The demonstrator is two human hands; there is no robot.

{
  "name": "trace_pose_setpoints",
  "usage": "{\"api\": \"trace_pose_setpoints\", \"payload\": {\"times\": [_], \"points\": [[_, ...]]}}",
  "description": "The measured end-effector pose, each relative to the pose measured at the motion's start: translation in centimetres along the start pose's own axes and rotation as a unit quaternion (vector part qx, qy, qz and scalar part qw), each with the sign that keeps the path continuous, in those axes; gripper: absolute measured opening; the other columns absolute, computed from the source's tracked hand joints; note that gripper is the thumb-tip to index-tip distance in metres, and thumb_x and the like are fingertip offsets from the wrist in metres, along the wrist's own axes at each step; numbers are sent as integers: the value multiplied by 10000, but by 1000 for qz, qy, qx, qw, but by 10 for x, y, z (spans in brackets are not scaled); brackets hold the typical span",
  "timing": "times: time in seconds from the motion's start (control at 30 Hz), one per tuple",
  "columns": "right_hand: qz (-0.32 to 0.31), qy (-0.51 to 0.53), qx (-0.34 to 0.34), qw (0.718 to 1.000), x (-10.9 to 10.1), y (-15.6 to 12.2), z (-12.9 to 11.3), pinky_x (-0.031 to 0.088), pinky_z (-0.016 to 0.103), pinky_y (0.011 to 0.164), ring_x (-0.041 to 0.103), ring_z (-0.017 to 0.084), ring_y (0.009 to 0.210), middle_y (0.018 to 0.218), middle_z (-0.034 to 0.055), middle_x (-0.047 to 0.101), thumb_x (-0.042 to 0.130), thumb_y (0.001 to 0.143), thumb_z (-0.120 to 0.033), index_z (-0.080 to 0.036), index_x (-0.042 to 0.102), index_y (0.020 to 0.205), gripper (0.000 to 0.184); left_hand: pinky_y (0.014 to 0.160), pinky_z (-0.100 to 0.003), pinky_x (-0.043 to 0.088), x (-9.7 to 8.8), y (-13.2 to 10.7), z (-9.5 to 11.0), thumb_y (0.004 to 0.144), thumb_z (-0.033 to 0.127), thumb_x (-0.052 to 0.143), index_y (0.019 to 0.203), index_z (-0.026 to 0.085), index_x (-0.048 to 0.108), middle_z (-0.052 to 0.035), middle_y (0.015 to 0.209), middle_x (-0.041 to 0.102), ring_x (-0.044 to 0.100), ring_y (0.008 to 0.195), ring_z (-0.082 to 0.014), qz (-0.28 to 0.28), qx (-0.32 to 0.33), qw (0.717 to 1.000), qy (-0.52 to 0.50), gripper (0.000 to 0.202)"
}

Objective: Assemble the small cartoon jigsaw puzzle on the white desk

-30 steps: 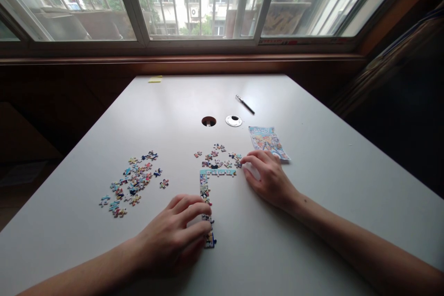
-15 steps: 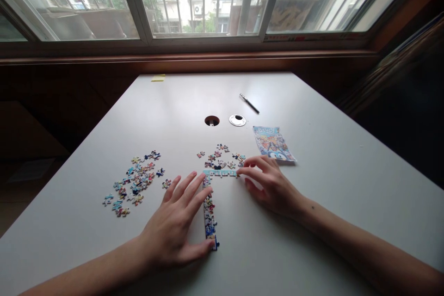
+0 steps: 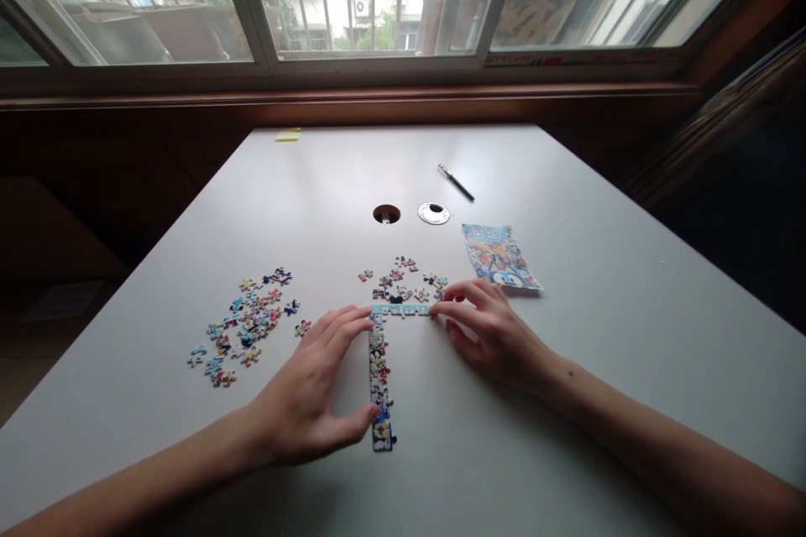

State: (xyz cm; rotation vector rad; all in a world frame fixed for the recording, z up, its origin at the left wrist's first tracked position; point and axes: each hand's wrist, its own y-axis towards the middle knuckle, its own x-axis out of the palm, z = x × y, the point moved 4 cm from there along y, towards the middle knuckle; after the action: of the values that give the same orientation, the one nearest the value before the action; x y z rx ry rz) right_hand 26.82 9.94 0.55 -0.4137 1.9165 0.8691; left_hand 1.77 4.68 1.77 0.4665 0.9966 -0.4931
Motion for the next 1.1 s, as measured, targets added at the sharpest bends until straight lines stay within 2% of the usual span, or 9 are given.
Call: {"api": "trace_pose_setpoints", "payload": {"times": [0.07,0.17,0.23,0.33,0.63,1.1], "points": [[-1,0,1,1000,0,0,0,418,424,880,529,252,1009,1062,94,607,555,866,-77,-222,652,1120,308,1228,-509,215,-1,4,-4,776,409,675,1467,193,303,-119,1529,390,304,1447,-308,-9,18,1000,9,814],[-2,-1,-1,1000,0,1,0,419,423,877,528,252,1009,1063,95,607,558,867,-79,-221,651,1128,311,1238,-557,111,2,7,-6,742,570,689,1495,188,280,-121,1583,301,232,1475,-350,-39,52,997,51,938],[-2,-1,-2,1000,0,1,0,421,423,877,529,253,1011,1063,96,606,559,868,-81,-222,651,1133,314,1239,-565,65,4,7,-7,730,669,665,1507,184,274,-121,1604,253,202,1486,-359,-56,57,994,69,996],[-1,-2,-2,1000,0,1,0,424,423,874,532,252,1006,1060,96,609,556,871,-83,-224,653,1131,312,1242,-555,33,6,6,-6,733,729,631,1510,188,292,-113,1612,236,199,1489,-354,-73,56,992,83,1006],[4,-4,-4,1000,0,1,-1,436,428,873,536,255,1003,1059,99,610,551,881,-98,-223,650,1125,291,1244,-540,11,5,6,-6,745,740,610,1515,198,308,-100,1617,226,218,1485,-349,-90,56,990,88,990],[-8,9,-2,1000,1,0,0,447,426,884,535,258,1026,1096,106,611,550,865,-78,-212,613,1155,326,1227,-581,60,3,6,-5,735,661,668,1485,206,359,-119,1605,255,246,1469,-377,-70,67,992,77,931]]}}
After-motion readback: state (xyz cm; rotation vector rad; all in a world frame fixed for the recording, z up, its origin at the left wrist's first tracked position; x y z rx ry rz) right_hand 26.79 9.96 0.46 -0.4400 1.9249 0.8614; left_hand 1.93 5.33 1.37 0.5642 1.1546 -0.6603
